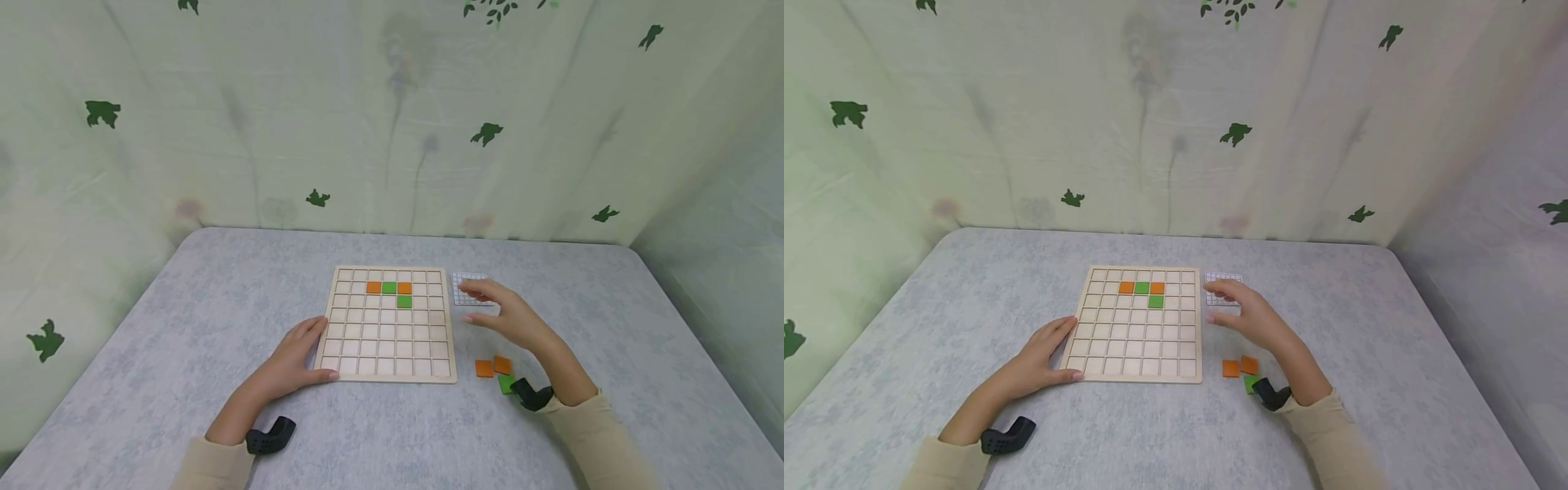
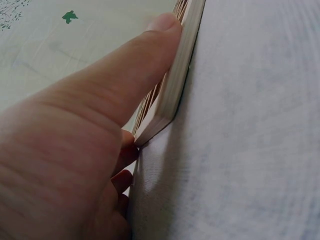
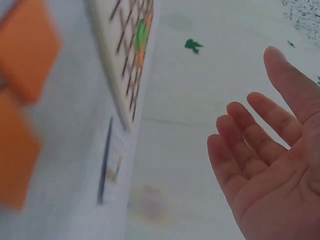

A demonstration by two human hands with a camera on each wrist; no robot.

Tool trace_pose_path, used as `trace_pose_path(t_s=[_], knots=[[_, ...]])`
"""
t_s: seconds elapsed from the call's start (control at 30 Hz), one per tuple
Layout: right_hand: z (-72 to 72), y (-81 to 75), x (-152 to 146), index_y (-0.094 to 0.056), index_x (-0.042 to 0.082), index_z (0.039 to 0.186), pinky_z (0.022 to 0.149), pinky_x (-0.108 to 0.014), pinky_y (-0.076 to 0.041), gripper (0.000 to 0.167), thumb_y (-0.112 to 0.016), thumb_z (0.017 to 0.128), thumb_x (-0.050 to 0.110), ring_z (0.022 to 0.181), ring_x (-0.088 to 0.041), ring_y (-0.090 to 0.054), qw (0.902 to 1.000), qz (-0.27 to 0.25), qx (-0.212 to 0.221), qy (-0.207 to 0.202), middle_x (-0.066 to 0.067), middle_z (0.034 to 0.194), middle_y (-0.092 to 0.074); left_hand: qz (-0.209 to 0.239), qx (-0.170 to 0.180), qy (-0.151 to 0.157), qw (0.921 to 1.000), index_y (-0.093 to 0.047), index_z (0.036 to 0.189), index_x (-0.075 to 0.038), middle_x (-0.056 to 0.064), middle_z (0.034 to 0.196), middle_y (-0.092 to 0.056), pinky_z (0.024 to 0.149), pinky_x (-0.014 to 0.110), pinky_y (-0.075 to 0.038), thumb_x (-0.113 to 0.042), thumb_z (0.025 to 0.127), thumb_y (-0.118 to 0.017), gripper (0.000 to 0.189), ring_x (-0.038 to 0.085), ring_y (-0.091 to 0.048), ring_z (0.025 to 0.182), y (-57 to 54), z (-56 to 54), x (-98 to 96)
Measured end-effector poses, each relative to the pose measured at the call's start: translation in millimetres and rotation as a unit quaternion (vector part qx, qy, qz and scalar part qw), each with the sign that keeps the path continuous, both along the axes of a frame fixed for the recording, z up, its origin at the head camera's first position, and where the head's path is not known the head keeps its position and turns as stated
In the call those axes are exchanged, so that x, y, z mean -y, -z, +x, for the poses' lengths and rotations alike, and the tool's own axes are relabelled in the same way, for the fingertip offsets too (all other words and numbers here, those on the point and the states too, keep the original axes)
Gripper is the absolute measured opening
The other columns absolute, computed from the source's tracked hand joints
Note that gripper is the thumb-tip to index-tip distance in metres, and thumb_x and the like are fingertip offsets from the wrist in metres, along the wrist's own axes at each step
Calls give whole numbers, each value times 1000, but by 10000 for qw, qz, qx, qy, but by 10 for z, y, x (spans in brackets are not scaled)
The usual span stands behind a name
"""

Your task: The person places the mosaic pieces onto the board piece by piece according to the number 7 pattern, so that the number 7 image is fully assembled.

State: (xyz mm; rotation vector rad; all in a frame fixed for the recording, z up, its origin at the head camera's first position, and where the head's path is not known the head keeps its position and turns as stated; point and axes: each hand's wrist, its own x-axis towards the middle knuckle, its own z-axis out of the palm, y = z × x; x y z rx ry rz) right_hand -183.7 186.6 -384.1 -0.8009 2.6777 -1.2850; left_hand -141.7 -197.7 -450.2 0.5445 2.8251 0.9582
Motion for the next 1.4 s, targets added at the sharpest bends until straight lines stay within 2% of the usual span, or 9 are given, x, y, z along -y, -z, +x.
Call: trace_pose_path(t_s=[0.13, 0.3, 0.57, 0.83, 1.0, 1.23, 1.4], knots=[[150, 85, -197, -49, 3, 127, 90, -48, -37, 53, -69, 79, 14, 109, -29, -47, 9997, 188, 66, 126, -10, 124, -49, -7, 4, -13, 10000, -22, 142, 0, 18, 143, -22, 100, 54, -20, -57, 67, -69, 105, 35, -16, 130, 4, -3, 4], [298, 220, -373, -51, 2, 125, 88, -46, -40, 52, -69, 79, 18, 105, -29, -49, 9991, 347, 172, 187, -10, 122, -51, -29, -29, -13, 10000, -22, 142, -1, 18, 142, -23, 100, 53, -21, -59, 66, -68, 106, 35, -16, 130, 13, -9, 9], [447, 406, -514, -56, 3, 116, 82, -39, -44, 43, -71, 78, 15, 96, -24, -52, 9968, 531, 425, 416, -8, 112, -56, -3, -33, 19, 10000, -22, 142, -1, 18, 142, -22, 99, 54, -20, -58, 67, -68, 105, 36, -16, 130, -9, -8, 10], [485, 531, -526, -62, 9, 103, 80, -34, -45, 26, -69, 80, 20, 92, -17, -53, 9942, 918, 281, 492, 1, 101, -55, -21, 10, -2, 10000, -21, 142, -1, 18, 143, -22, 100, 54, -20, -58, 67, -68, 105, 35, -15, 130, -1, 2, 14], [486, 541, -510, -63, 10, 99, 79, -34, -45, 25, -71, 78, 20, 90, -16, -52, 9910, 1102, 249, 721, 1, 98, -55, -67, 15, -5, 10000, -21, 142, -1, 18, 143, -22, 100, 54, -20, -59, 67, -68, 105, 36, -15, 130, 4, 3, 3], [485, 505, -473, -63, 10, 99, 76, -34, -46, 23, -70, 79, 18, 88, -15, -52, 9875, 1323, 220, 832, 1, 97, -56, -60, 2, -5, 10000, -22, 142, -1, 18, 142, -23, 99, 54, -21, -58, 67, -69, 105, 36, -16, 130, -4, 6, -10], [443, 415, -368, -61, 8, 105, 73, -33, -46, 26, -67, 81, 17, 88, -16, -52, 9915, 1125, -39, 655, 0, 99, -58, -55, 4, -6, 10000, -22, 142, 0, 18, 142, -23, 99, 54, -21, -58, 67, -68, 105, 36, -16, 130, -7, 0, -10]])
